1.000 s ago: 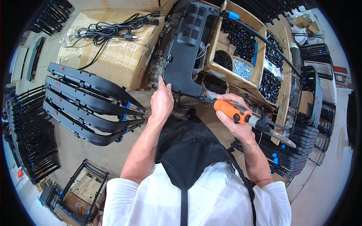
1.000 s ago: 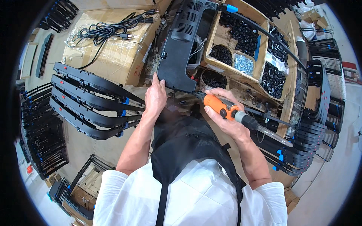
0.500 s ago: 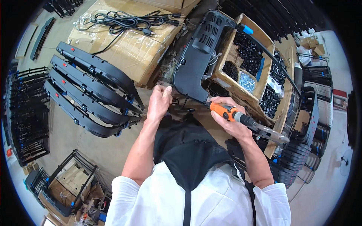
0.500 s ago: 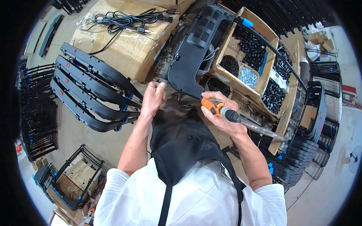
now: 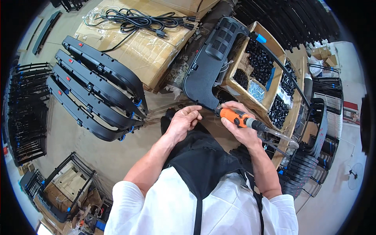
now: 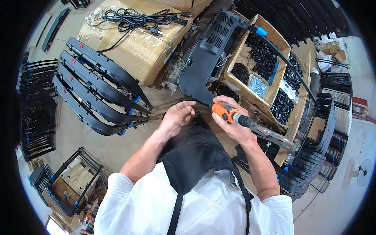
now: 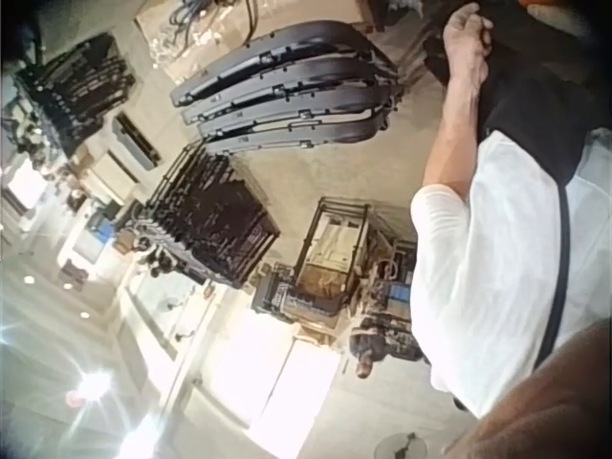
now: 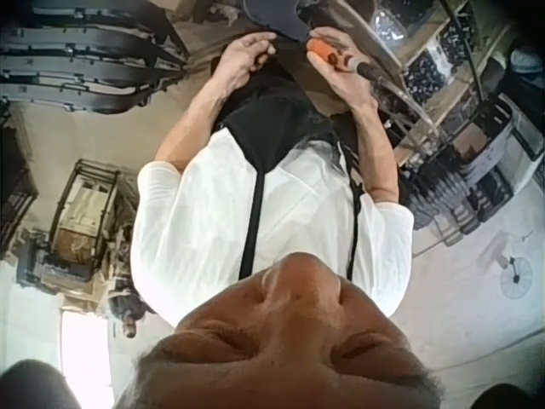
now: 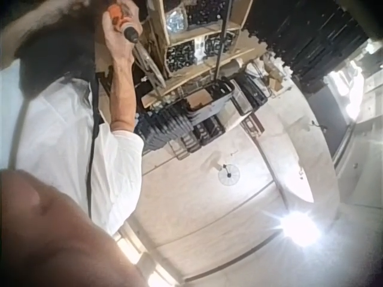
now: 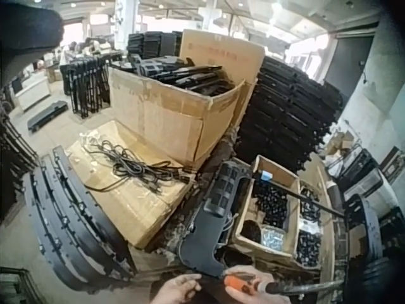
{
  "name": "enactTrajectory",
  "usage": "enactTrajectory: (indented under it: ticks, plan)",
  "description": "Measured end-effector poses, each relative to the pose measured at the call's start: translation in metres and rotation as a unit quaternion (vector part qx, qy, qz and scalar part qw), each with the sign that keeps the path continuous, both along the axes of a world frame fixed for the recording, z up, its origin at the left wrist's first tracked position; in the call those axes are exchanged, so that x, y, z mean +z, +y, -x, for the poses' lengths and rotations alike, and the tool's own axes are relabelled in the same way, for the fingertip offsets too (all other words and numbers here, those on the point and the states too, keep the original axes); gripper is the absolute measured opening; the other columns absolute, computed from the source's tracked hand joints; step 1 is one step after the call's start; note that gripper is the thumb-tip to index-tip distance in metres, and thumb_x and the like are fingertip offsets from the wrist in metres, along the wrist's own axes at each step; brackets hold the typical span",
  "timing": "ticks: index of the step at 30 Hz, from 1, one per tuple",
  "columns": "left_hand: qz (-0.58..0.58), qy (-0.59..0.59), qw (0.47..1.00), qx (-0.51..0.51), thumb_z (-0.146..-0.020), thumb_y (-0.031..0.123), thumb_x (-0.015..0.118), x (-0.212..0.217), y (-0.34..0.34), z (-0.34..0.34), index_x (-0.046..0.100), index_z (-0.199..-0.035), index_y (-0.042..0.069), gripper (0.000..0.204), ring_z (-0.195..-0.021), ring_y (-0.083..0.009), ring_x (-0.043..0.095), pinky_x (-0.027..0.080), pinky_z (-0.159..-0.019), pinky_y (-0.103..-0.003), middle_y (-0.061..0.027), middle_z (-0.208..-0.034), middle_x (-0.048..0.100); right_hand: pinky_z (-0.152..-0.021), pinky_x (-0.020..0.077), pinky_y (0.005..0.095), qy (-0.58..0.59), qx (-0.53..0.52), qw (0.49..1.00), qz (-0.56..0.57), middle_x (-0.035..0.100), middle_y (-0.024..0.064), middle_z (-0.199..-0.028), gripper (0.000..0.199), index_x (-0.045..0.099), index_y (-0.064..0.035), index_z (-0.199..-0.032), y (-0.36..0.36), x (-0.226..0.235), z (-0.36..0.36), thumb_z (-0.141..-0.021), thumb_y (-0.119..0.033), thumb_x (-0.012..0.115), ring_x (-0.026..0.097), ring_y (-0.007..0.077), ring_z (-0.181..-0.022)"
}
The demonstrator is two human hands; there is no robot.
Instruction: Assembling plastic components onto metal frames using an electric screwdriver and zip ties in a factory setting.
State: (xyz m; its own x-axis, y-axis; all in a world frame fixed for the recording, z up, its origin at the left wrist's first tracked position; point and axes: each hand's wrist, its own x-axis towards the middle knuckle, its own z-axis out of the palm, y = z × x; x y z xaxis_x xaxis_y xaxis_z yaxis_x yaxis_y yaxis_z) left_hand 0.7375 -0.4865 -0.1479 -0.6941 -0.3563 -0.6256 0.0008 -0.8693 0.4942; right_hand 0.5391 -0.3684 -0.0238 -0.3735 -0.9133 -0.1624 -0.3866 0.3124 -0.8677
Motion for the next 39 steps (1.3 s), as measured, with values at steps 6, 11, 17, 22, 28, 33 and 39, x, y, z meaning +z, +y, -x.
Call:
enactTrajectory:
  ticks: [6, 11, 17, 22, 28, 33, 39]
  plan:
    - [-0.135, 0.049, 0.99, 0.019, -0.108, 0.031, 0.068, -0.011, 0.002, 0.003, 0.067, -0.101, 0.011, 0.022, -0.06, -0.0046, 0.049, 0.031, -0.047, -0.02, 0.0038, -0.077, 0.064, -0.107, 0.0544, 0.038, -0.072, -0.066, 0.991, 0.092, 0.072, 0.0126, -0.13, 0.044, 0.064, -0.003, -0.132, 0.009, 0.015, -0.014, -0.092, -0.004, 0.08, 0.068, 0.0218, -0.122]
    - [-0.216, 0.068, 0.972, 0.07, -0.112, 0.034, 0.06, -0.011, 0.009, 0.016, 0.065, -0.105, 0.012, 0.024, -0.06, -0.0069, 0.048, 0.032, -0.048, -0.02, 0.0028, -0.083, 0.06, -0.111, 0.0525, 0.0406, -0.1, -0.015, 0.988, 0.113, 0.071, 0.0143, -0.132, 0.049, 0.061, -0.0027, -0.134, 0.006, 0.006, -0.02, -0.089, -0.002, 0.082, 0.067, 0.0258, -0.128]
    - [-0.291, 0.09, 0.947, 0.104, -0.113, 0.03, 0.058, -0.007, 0.009, 0.021, 0.062, -0.116, 0.008, 0.022, -0.063, -0.0083, 0.047, 0.034, -0.049, -0.021, 0.0015, -0.086, 0.058, -0.113, 0.0519, 0.0417, -0.064, 0.002, 0.992, 0.108, 0.072, 0.0149, -0.131, 0.048, 0.064, -0.0016, -0.132, 0.0, 0.004, -0.025, -0.088, 0.0, 0.081, 0.067, 0.0276, -0.129]
    - [-0.304, 0.116, 0.94, 0.107, -0.114, 0.032, 0.056, -0.002, 0.008, 0.023, 0.063, -0.117, 0.008, 0.025, -0.063, -0.0089, 0.047, 0.035, -0.051, -0.022, 0.0012, -0.086, 0.058, -0.112, 0.0523, 0.0439, -0.048, 0.012, 0.992, 0.113, 0.072, 0.0154, -0.131, 0.048, 0.063, -0.001, -0.132, -0.007, 0.004, -0.027, -0.088, 0.001, 0.08, 0.067, 0.0286, -0.129]
    - [-0.21, 0.051, 0.973, 0.085, -0.117, 0.034, 0.048, 0.003, 0.006, 0.02, 0.063, -0.119, 0.007, 0.032, -0.069, -0.0114, 0.051, 0.04, -0.055, -0.025, -0.0002, -0.088, 0.059, -0.113, 0.0518, 0.0429, -0.022, 0.007, 0.996, 0.083, 0.069, 0.015, -0.135, 0.047, 0.06, -0.0027, -0.134, -0.025, 0.001, -0.033, -0.091, 0.001, 0.078, 0.067, 0.027, -0.128]
    - [-0.148, 0.049, 0.987, 0.037, -0.116, 0.031, 0.049, -0.005, 0.011, 0.006, 0.066, -0.117, 0.006, 0.03, -0.071, -0.0116, 0.057, 0.045, -0.058, -0.026, -0.0018, -0.09, 0.066, -0.106, 0.0544, 0.0371, -0.026, 0.013, 1.0, 0.008, 0.071, 0.0135, -0.134, 0.036, 0.066, -0.004, -0.125, -0.047, 0.0, -0.039, -0.092, -0.004, 0.08, 0.068, 0.022, -0.123]
    - [-0.072, 0.062, 0.996, -0.007, -0.116, 0.029, 0.05, -0.011, 0.003, -0.002, 0.067, -0.113, 0.008, 0.027, -0.069, -0.0094, 0.054, 0.043, -0.06, -0.025, 0.001, -0.089, 0.066, -0.105, 0.0553, 0.038, 0.003, 0.043, 0.999, -0.003, 0.073, 0.0147, -0.13, 0.033, 0.068, -0.0044, -0.12, -0.056, -0.004, -0.032, -0.089, -0.002, 0.08, 0.07, 0.0231, -0.121]
